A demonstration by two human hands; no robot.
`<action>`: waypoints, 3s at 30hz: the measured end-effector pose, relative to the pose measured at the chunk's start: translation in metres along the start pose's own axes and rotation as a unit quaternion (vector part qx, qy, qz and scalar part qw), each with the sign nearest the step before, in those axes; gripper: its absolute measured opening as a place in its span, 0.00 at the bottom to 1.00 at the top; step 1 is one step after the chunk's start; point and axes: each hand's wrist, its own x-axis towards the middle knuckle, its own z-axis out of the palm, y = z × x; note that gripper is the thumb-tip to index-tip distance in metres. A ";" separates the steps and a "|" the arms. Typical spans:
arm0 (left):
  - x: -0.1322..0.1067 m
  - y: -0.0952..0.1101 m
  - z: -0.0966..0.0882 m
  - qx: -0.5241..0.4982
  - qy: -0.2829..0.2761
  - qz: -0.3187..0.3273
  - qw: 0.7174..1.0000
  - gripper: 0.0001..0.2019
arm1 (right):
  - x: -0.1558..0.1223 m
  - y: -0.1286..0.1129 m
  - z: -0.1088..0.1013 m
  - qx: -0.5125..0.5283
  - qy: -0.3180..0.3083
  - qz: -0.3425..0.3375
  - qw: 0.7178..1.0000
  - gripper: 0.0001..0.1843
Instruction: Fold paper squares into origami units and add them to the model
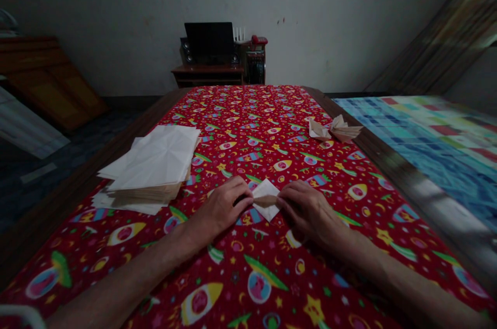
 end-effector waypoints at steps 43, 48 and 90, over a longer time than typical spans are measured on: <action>0.004 0.013 -0.019 0.242 -0.154 0.084 0.954 0.21 | -0.002 0.005 -0.002 -0.010 -0.015 -0.032 0.999 0.07; -0.006 0.008 -0.019 0.204 -0.123 0.084 0.968 0.15 | 0.000 0.005 -0.003 0.002 -0.007 -0.024 1.000 0.08; 0.009 -0.010 -0.002 -0.045 0.005 0.034 0.998 0.04 | 0.000 0.007 0.002 -0.009 0.034 0.047 0.998 0.10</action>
